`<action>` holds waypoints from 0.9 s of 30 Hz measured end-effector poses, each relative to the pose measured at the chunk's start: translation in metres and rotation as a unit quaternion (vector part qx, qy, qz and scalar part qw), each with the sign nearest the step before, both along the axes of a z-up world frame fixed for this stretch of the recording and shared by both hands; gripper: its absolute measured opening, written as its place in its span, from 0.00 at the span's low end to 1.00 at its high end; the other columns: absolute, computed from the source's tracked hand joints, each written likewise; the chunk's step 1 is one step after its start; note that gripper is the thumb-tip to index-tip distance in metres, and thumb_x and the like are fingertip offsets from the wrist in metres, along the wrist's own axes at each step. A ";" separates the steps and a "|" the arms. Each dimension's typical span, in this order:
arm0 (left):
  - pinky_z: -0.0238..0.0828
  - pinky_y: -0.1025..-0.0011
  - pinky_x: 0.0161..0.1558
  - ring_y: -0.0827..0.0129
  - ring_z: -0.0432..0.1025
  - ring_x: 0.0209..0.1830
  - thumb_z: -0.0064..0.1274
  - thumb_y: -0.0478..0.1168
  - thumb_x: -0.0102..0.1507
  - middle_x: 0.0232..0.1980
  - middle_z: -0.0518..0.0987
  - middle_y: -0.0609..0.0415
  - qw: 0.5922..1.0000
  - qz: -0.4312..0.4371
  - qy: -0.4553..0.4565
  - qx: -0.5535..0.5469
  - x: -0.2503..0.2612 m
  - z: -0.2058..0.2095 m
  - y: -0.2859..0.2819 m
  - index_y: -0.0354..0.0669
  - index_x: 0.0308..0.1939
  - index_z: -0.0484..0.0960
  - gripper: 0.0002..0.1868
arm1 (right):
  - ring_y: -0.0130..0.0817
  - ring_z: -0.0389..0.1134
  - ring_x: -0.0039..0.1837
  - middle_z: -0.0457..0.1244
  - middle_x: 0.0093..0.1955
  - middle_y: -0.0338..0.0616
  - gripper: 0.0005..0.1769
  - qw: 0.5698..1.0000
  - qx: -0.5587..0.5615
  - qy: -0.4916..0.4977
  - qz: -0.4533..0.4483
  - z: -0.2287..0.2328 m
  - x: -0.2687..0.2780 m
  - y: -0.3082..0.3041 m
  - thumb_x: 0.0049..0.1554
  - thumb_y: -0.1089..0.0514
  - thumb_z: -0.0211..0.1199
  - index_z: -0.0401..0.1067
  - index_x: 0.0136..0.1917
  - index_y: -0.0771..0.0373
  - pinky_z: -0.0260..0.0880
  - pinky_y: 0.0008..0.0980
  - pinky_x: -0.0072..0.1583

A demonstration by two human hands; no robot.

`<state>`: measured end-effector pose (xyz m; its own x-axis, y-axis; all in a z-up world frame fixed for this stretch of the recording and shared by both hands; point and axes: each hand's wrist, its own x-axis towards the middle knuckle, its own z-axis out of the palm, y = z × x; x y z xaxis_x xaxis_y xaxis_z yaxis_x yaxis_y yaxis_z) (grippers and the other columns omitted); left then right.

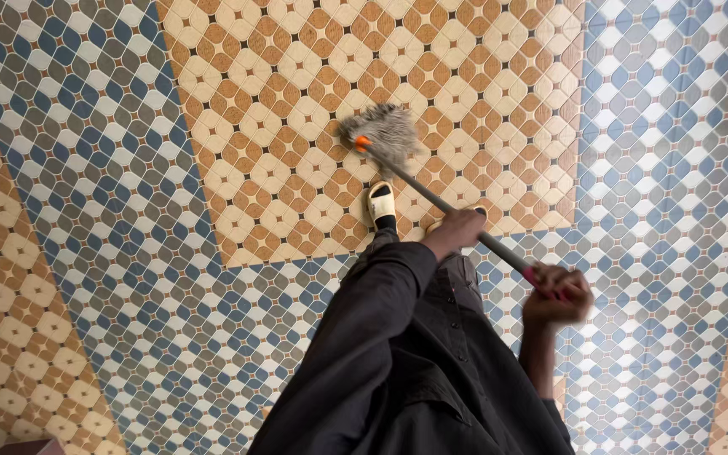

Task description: The person mops the tiled floor by moving a mop in a side-to-side and circular motion, occasionally dipping it into a bucket.

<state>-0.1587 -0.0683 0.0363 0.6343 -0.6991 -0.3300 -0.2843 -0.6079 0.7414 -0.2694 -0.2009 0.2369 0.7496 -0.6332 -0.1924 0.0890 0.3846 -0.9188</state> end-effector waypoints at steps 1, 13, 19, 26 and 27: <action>0.75 0.53 0.43 0.53 0.79 0.44 0.66 0.39 0.49 0.39 0.82 0.48 1.000 0.015 -0.010 0.019 0.003 -0.011 0.020 0.44 0.35 0.84 0.11 | 0.43 0.55 0.36 0.52 0.28 0.47 0.10 1.000 0.005 0.000 0.025 -0.012 0.006 0.011 0.53 0.54 0.45 0.58 0.33 0.60 0.67 0.46 0.54; 0.70 0.49 0.47 0.45 0.74 0.45 0.64 0.37 0.54 0.37 0.79 0.44 0.963 0.235 -0.129 0.029 -0.011 -0.007 0.238 0.39 0.32 0.76 0.11 | 0.46 0.67 0.47 0.60 0.32 0.50 0.19 0.927 0.020 0.053 0.370 -0.036 0.068 0.148 0.62 0.59 0.41 0.62 0.32 0.65 0.65 0.41 0.55; 0.69 0.49 0.42 0.45 0.74 0.44 0.59 0.34 0.57 0.37 0.77 0.45 0.941 0.335 -0.049 -0.017 -0.009 0.026 0.250 0.41 0.32 0.73 0.08 | 0.44 0.61 0.46 0.55 0.35 0.48 0.10 0.872 -0.013 0.010 0.489 -0.020 0.084 0.159 0.58 0.64 0.44 0.57 0.34 0.66 0.66 0.44 0.61; 0.68 0.49 0.42 0.43 0.72 0.43 0.60 0.37 0.56 0.36 0.76 0.44 0.955 0.286 -0.078 -0.021 -0.003 -0.003 0.254 0.40 0.31 0.73 0.10 | 0.45 0.66 0.48 0.61 0.36 0.51 0.11 0.889 -0.057 -0.004 0.454 -0.010 0.090 0.168 0.57 0.65 0.44 0.62 0.34 0.68 0.66 0.44 0.67; 0.67 0.48 0.42 0.42 0.72 0.44 0.61 0.36 0.53 0.36 0.76 0.44 0.958 0.267 -0.100 -0.026 -0.002 -0.009 0.257 0.40 0.31 0.74 0.10 | 0.46 0.68 0.50 0.62 0.36 0.51 0.11 0.891 -0.073 0.004 0.449 -0.009 0.088 0.171 0.57 0.65 0.44 0.62 0.34 0.69 0.66 0.44 0.67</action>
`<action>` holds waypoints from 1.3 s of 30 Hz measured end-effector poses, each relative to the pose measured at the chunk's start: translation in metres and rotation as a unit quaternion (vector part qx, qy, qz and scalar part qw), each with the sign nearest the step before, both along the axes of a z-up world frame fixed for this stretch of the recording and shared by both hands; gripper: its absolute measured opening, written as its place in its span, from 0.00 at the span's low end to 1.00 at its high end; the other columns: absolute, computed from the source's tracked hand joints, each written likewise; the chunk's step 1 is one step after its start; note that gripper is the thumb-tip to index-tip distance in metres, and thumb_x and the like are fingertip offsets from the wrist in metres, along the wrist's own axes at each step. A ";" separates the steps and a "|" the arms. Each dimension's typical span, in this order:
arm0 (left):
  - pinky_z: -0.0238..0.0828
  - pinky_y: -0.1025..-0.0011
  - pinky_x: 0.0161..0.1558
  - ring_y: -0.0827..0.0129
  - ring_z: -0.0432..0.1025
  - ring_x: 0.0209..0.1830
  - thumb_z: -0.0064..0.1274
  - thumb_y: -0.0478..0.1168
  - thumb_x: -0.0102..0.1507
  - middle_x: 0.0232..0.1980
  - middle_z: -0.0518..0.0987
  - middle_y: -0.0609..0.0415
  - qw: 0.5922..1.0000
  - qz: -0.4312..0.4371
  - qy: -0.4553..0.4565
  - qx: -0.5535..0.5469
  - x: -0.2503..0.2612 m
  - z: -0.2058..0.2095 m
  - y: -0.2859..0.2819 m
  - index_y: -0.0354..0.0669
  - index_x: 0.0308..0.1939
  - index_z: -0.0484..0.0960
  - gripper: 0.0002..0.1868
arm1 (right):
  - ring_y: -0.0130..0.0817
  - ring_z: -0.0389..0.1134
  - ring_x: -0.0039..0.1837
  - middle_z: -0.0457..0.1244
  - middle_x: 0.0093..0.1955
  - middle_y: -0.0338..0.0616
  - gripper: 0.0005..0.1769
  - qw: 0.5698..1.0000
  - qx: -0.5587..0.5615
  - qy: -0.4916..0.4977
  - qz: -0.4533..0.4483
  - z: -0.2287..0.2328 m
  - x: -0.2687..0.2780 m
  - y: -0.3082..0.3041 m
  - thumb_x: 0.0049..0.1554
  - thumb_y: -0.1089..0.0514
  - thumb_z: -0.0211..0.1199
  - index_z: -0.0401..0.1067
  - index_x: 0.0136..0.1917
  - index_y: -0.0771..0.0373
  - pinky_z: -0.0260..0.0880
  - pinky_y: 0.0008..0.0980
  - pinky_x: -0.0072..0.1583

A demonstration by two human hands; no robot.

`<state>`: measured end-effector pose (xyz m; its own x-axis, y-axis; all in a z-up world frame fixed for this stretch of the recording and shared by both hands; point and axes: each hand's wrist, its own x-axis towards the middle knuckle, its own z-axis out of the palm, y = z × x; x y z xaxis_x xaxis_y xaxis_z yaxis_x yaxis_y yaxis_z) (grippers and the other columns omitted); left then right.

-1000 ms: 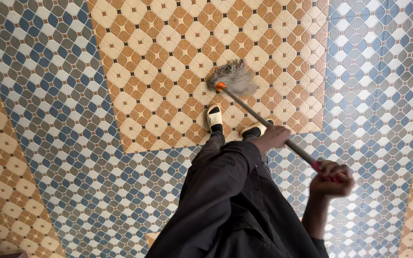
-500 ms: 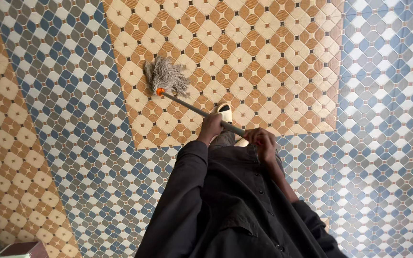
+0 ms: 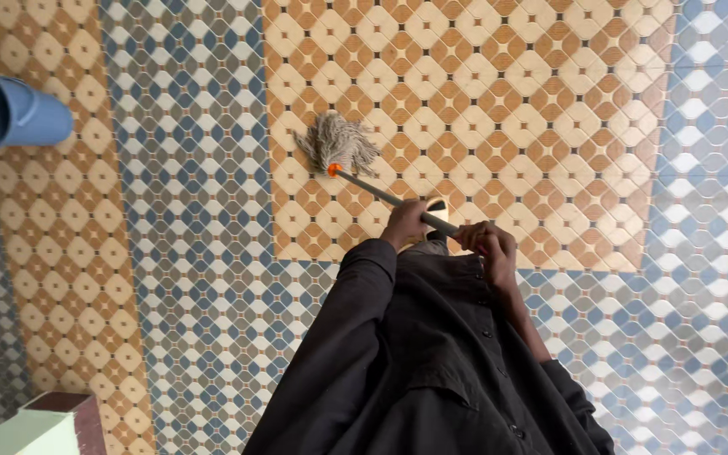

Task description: The person mops the tiled floor by moving a mop in a side-to-side and circular motion, occasionally dipping it into a bucket.

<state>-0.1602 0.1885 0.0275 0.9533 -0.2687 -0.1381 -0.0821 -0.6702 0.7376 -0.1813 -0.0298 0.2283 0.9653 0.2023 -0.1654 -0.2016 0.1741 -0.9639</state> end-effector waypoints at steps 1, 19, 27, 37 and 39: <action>0.67 0.48 0.42 0.42 0.72 0.44 0.61 0.36 0.53 0.36 0.76 0.44 1.000 -0.001 -0.003 0.005 -0.003 -0.004 0.005 0.40 0.31 0.74 0.10 | 0.46 0.68 0.50 0.62 0.36 0.51 0.11 1.000 0.005 -0.003 -0.001 0.001 -0.004 0.006 0.57 0.65 0.44 0.62 0.34 0.69 0.66 0.44 0.67; 0.67 0.49 0.40 0.43 0.73 0.44 0.59 0.36 0.54 0.39 0.76 0.46 0.998 -0.012 -0.031 -0.054 -0.040 0.014 0.073 0.42 0.35 0.72 0.11 | 0.43 0.65 0.41 0.61 0.32 0.53 0.12 0.997 0.004 -0.081 -0.011 0.020 -0.054 0.112 0.50 0.60 0.42 0.62 0.32 0.69 0.69 0.37 0.51; 0.71 0.50 0.50 0.51 0.76 0.46 0.53 0.44 0.61 0.37 0.80 0.52 0.995 -0.039 -0.035 -0.083 -0.035 0.023 0.067 0.51 0.35 0.79 0.04 | 0.45 0.56 0.35 0.52 0.28 0.53 0.15 0.971 0.081 -0.073 -0.213 0.044 -0.071 0.140 0.54 0.60 0.44 0.54 0.27 0.67 0.64 0.46 0.49; 0.70 0.55 0.50 0.58 0.79 0.43 0.59 0.43 0.58 0.35 0.82 0.53 0.982 -0.182 -0.049 0.016 0.052 0.026 0.046 0.48 0.29 0.80 0.06 | 0.43 0.54 0.31 0.48 0.26 0.49 0.14 0.936 -0.016 -0.128 -0.328 0.068 -0.036 0.188 0.53 0.59 0.44 0.55 0.28 0.67 0.67 0.46 0.50; 0.70 0.56 0.50 0.57 0.79 0.43 0.60 0.42 0.57 0.36 0.83 0.54 0.980 -0.195 -0.036 0.024 0.065 0.026 0.049 0.49 0.30 0.81 0.05 | 0.43 0.54 0.31 0.50 0.27 0.52 0.12 0.931 0.006 -0.142 -0.337 0.060 -0.020 0.197 0.52 0.59 0.44 0.53 0.28 0.65 0.64 0.42 0.47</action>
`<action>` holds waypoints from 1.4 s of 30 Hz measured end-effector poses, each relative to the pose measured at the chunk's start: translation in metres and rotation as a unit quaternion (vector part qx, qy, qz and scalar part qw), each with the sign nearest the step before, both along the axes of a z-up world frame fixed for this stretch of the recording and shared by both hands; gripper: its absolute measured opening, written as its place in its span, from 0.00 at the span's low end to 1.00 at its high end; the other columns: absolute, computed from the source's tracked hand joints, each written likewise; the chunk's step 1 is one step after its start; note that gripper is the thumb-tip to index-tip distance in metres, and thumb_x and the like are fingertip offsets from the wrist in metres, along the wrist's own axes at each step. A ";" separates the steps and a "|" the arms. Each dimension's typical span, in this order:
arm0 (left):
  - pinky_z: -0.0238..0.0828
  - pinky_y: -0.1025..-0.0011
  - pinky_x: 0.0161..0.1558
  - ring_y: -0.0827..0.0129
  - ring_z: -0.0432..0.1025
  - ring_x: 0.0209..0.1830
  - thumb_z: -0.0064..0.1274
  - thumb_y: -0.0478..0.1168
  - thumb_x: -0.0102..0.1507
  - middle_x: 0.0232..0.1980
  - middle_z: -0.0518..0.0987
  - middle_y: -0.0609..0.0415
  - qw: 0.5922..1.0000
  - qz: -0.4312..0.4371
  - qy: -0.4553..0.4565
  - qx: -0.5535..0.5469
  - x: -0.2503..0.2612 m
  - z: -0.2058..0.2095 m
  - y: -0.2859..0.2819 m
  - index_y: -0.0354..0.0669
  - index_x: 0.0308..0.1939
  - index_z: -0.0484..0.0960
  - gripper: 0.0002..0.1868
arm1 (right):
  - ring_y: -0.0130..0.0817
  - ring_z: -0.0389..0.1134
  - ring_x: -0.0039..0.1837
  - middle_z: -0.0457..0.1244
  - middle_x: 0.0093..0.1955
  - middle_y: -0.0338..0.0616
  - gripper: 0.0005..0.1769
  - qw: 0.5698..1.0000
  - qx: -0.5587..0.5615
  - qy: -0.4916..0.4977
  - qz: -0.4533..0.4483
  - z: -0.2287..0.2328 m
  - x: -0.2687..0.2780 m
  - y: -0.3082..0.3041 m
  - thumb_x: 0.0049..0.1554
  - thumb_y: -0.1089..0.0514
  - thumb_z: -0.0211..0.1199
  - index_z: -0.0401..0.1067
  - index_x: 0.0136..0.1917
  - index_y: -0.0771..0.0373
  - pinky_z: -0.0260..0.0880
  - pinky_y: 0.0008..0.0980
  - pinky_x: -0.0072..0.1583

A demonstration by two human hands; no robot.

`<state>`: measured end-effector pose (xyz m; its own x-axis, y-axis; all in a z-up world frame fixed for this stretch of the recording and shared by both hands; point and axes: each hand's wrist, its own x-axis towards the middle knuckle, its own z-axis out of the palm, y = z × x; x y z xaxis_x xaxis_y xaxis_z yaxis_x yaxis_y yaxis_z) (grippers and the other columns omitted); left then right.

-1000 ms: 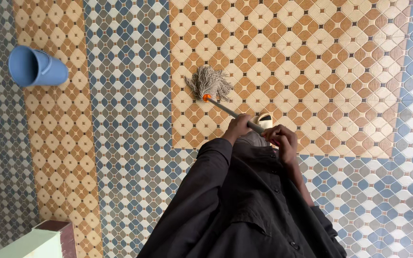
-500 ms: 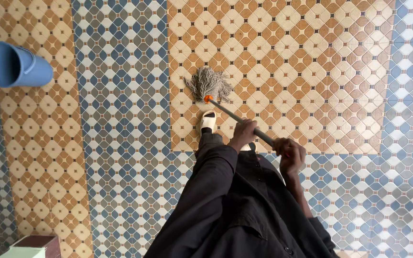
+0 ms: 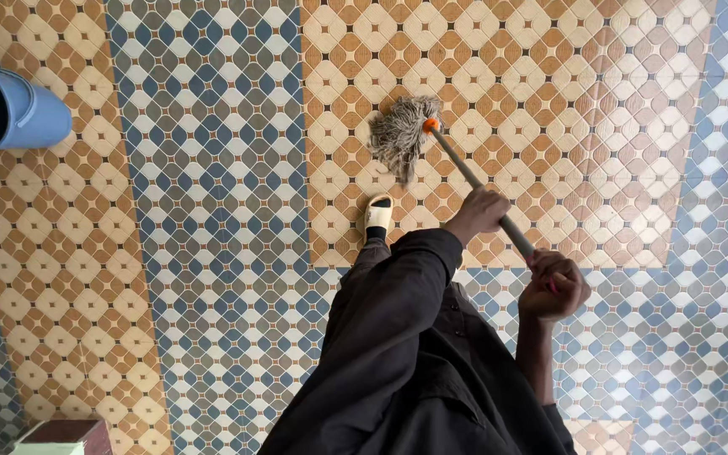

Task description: The person mops the tiled floor by moving a mop in a side-to-side and circular motion, occasionally dipping it into a bucket.

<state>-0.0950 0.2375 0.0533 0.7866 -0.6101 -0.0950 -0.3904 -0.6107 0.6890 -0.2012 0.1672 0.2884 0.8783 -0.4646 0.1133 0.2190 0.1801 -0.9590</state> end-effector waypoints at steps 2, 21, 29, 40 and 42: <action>0.66 0.53 0.51 0.59 0.79 0.42 0.62 0.39 0.50 0.34 0.83 0.54 1.000 0.008 -0.003 -0.015 0.016 -0.002 0.008 0.48 0.31 0.81 0.07 | 0.43 0.54 0.30 0.48 0.27 0.50 0.12 1.000 -0.004 -0.012 0.013 -0.002 0.018 0.005 0.51 0.59 0.44 0.54 0.28 0.66 0.64 0.42 0.45; 0.70 0.53 0.48 0.55 0.77 0.40 0.65 0.41 0.56 0.33 0.80 0.51 0.985 0.158 -0.057 0.030 0.056 -0.020 0.215 0.45 0.28 0.80 0.09 | 0.41 0.54 0.31 0.52 0.25 0.49 0.14 0.969 0.020 -0.037 0.244 -0.035 0.097 0.138 0.51 0.56 0.44 0.54 0.27 0.64 0.60 0.40 0.46; 0.73 0.54 0.50 0.52 0.76 0.45 0.56 0.43 0.64 0.36 0.81 0.45 0.958 0.276 0.054 0.052 0.001 -0.019 0.251 0.40 0.28 0.80 0.12 | 0.39 0.50 0.29 0.48 0.24 0.47 0.16 0.957 0.091 0.043 0.272 -0.050 0.090 0.143 0.55 0.58 0.41 0.52 0.26 0.61 0.61 0.43 0.44; 0.74 0.55 0.47 0.51 0.75 0.41 0.56 0.46 0.60 0.34 0.78 0.48 0.976 0.176 0.056 -0.117 0.026 0.002 0.104 0.43 0.29 0.76 0.12 | 0.33 0.45 0.24 0.41 0.24 0.42 0.21 0.989 -0.050 -0.007 0.136 0.015 0.077 0.058 0.61 0.58 0.39 0.47 0.26 0.61 0.57 0.37 0.33; 0.75 0.57 0.48 0.55 0.76 0.43 0.57 0.48 0.59 0.32 0.79 0.50 0.995 0.061 0.018 -0.075 0.026 0.007 0.069 0.45 0.21 0.77 0.16 | 0.35 0.46 0.25 0.41 0.22 0.43 0.18 0.994 -0.061 0.018 0.093 0.023 0.059 0.039 0.58 0.59 0.41 0.47 0.27 0.60 0.58 0.38 0.36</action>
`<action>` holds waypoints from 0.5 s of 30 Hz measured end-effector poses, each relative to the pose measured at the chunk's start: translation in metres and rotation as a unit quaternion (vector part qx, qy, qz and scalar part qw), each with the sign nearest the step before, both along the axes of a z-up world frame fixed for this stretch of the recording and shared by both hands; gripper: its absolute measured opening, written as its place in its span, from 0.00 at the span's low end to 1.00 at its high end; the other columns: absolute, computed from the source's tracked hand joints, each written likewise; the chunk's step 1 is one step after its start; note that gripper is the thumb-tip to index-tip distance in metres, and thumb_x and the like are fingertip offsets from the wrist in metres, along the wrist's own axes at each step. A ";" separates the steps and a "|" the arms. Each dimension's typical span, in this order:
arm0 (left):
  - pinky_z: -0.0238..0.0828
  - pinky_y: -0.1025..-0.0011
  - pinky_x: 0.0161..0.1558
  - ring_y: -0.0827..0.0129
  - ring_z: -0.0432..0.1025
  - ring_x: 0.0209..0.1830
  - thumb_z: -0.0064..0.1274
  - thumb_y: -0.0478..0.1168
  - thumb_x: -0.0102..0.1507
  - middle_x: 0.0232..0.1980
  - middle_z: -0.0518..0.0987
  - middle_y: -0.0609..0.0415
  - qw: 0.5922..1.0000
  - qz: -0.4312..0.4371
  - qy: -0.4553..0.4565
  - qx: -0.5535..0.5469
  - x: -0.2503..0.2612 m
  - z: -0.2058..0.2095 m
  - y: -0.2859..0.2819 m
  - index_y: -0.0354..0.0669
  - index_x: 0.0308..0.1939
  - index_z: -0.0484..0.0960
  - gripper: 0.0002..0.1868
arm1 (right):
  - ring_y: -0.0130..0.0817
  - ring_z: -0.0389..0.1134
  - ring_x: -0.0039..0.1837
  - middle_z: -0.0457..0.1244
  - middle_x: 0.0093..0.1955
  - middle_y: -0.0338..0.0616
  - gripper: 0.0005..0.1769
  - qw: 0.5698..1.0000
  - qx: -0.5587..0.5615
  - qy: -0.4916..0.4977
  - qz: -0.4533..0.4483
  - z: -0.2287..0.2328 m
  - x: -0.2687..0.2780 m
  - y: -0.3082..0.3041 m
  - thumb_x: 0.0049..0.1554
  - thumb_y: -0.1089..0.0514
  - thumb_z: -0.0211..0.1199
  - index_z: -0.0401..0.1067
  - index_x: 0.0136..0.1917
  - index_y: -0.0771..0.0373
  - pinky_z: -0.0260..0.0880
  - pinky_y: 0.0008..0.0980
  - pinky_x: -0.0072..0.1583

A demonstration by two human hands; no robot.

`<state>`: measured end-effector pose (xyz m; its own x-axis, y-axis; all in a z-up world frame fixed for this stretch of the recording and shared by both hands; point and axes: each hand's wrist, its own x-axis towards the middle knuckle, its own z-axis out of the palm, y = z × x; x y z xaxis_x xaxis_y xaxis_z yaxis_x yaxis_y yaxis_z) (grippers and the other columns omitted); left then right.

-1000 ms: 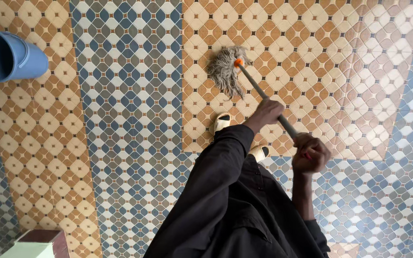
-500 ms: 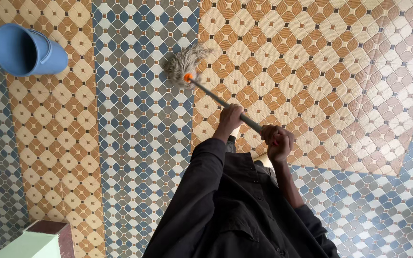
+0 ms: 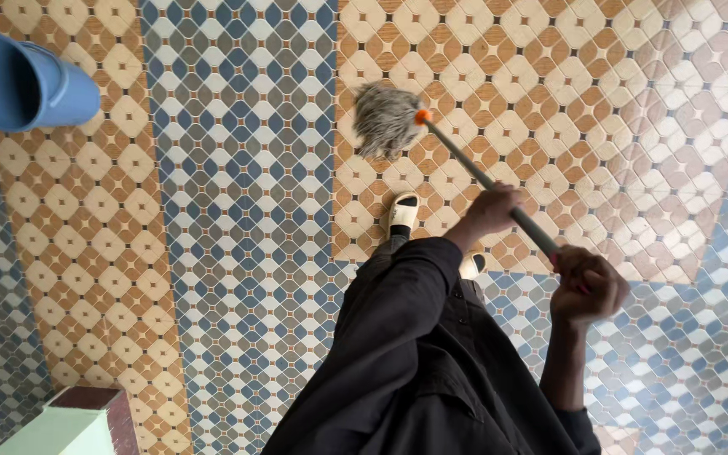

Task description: The person mops the tiled floor by moving a mop in a side-to-side and circular motion, occasionally dipping it into a bucket.

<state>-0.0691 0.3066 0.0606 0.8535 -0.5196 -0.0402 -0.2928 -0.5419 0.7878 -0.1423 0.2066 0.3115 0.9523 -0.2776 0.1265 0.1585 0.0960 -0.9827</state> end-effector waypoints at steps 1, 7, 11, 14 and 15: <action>0.75 0.57 0.48 0.55 0.76 0.43 0.57 0.48 0.59 0.32 0.79 0.50 1.000 -0.001 -0.001 -0.004 -0.003 0.002 -0.016 0.45 0.21 0.77 0.16 | 0.35 0.46 0.25 0.41 0.22 0.43 0.18 1.000 -0.004 -0.001 -0.001 0.001 -0.009 -0.008 0.58 0.59 0.41 0.47 0.28 0.60 0.58 0.38 0.36; 0.75 0.54 0.46 0.55 0.78 0.47 0.59 0.40 0.52 0.38 0.82 0.52 0.997 -0.069 0.020 0.003 -0.046 0.006 -0.085 0.44 0.32 0.81 0.06 | 0.35 0.50 0.25 0.46 0.20 0.46 0.21 0.990 0.008 0.008 -0.140 -0.017 -0.063 -0.063 0.61 0.53 0.37 0.53 0.27 0.59 0.58 0.34 0.37; 0.75 0.54 0.46 0.54 0.78 0.46 0.61 0.40 0.53 0.39 0.83 0.48 0.993 -0.077 0.085 0.038 -0.054 0.009 -0.073 0.43 0.36 0.82 0.09 | 0.39 0.52 0.28 0.48 0.21 0.46 0.23 0.982 0.115 0.030 -0.144 -0.034 -0.081 -0.083 0.62 0.50 0.40 0.55 0.27 0.60 0.63 0.38 0.46; 0.76 0.54 0.46 0.54 0.79 0.46 0.62 0.41 0.54 0.40 0.84 0.47 0.985 -0.070 0.132 0.084 -0.055 0.000 -0.025 0.43 0.36 0.82 0.10 | 0.36 0.50 0.27 0.47 0.21 0.43 0.22 0.980 0.143 0.035 -0.132 -0.059 -0.073 -0.058 0.61 0.48 0.41 0.54 0.29 0.58 0.61 0.37 0.43; 0.75 0.53 0.47 0.53 0.79 0.46 0.62 0.43 0.55 0.40 0.84 0.46 0.983 -0.050 0.149 0.091 -0.053 -0.006 -0.008 0.43 0.36 0.82 0.10 | 0.33 0.48 0.25 0.46 0.20 0.42 0.20 0.981 0.156 0.023 -0.117 -0.067 -0.065 -0.045 0.60 0.46 0.40 0.53 0.30 0.57 0.59 0.35 0.39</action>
